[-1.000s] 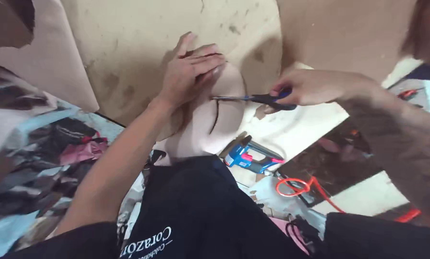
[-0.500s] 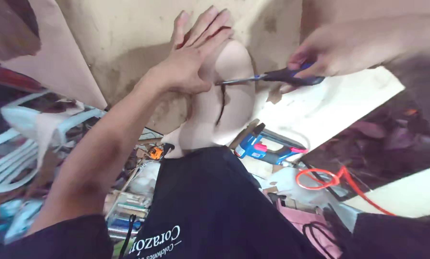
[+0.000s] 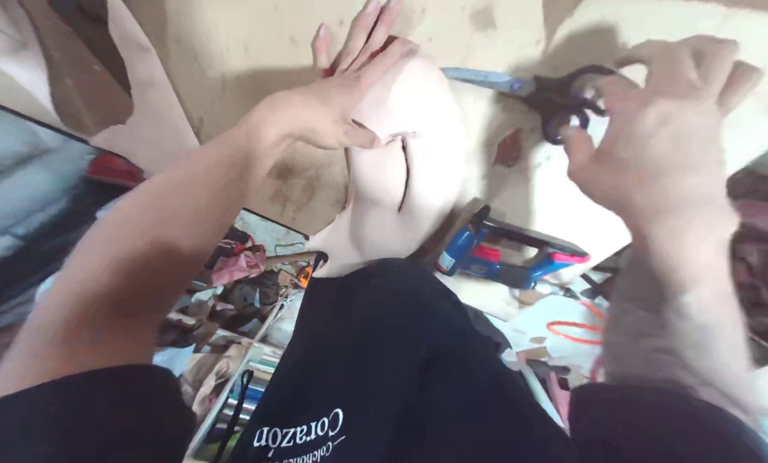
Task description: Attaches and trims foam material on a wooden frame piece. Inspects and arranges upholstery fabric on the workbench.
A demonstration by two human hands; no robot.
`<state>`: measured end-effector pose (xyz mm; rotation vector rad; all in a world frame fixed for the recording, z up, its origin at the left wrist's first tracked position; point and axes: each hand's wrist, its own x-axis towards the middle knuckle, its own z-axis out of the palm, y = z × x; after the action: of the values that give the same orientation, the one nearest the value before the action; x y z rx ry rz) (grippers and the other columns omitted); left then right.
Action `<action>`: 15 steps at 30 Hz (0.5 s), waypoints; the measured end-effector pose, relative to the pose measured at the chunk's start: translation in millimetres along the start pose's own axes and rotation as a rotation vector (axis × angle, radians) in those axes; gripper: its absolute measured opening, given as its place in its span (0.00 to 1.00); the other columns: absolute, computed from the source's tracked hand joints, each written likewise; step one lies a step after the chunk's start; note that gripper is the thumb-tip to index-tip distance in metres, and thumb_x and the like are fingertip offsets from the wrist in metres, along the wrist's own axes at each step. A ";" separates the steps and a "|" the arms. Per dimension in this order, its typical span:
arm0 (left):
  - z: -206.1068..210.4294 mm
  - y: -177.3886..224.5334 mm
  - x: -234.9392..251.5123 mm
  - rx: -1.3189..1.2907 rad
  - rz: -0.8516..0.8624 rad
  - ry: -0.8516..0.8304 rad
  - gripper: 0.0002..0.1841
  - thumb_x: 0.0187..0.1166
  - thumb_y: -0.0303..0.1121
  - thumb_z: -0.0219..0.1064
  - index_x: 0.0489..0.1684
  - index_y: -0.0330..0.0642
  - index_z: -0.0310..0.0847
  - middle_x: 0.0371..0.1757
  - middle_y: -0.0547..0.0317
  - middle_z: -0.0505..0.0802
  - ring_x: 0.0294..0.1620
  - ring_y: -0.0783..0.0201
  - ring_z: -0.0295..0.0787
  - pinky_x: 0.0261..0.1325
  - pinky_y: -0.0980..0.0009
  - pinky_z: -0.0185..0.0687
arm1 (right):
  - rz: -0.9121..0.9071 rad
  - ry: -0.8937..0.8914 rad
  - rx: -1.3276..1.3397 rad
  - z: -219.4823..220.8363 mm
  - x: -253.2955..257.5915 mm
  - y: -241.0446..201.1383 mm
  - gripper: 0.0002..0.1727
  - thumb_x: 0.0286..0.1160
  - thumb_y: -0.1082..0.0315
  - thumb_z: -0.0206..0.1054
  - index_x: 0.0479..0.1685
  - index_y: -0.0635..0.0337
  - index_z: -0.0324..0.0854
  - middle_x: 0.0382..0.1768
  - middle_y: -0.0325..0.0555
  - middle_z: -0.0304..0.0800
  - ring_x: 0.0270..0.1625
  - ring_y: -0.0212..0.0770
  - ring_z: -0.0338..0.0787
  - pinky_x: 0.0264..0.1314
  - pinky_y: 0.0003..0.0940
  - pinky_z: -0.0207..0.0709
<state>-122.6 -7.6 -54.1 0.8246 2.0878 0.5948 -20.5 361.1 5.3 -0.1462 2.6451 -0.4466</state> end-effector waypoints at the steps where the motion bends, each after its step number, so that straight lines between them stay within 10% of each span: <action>1: -0.2 1.3 0.6 0.004 -0.014 -0.001 0.57 0.62 0.52 0.79 0.97 0.61 0.45 0.99 0.56 0.34 0.98 0.50 0.16 0.80 0.18 0.03 | 0.059 0.036 -0.009 0.8 -9.8 -3.5 0.25 0.81 0.55 0.62 0.66 0.67 0.82 0.78 0.71 0.72 0.83 0.81 0.61 0.77 0.87 0.47; 8: 9.7 11.0 4.1 0.022 -0.091 0.080 0.53 0.62 0.48 0.79 0.95 0.66 0.52 0.99 0.58 0.35 0.98 0.52 0.16 0.82 0.20 0.04 | 0.290 -0.069 0.142 45.7 -128.6 -75.7 0.22 0.83 0.54 0.64 0.60 0.65 0.85 0.57 0.67 0.89 0.61 0.69 0.89 0.56 0.68 0.82; 12: 10.8 13.3 3.1 0.023 -0.099 0.067 0.52 0.62 0.48 0.78 0.94 0.65 0.51 0.99 0.58 0.36 0.98 0.52 0.17 0.81 0.19 0.04 | 0.245 -0.193 0.064 112.8 -193.5 -69.0 0.45 0.63 0.60 0.82 0.83 0.65 0.67 0.72 0.80 0.73 0.73 0.81 0.75 0.66 0.75 0.75; 15: 8.5 11.4 3.9 0.031 -0.093 0.049 0.54 0.63 0.48 0.78 0.96 0.64 0.49 0.99 0.55 0.39 0.98 0.49 0.20 0.81 0.18 0.06 | 0.100 -0.166 0.003 135.3 -200.7 -61.4 0.47 0.68 0.69 0.77 0.91 0.58 0.56 0.79 0.73 0.68 0.61 0.75 0.87 0.45 0.63 0.87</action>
<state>-113.6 4.1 -53.6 0.7323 2.1722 0.5388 221.2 299.5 -5.2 -0.0470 2.4759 -0.3872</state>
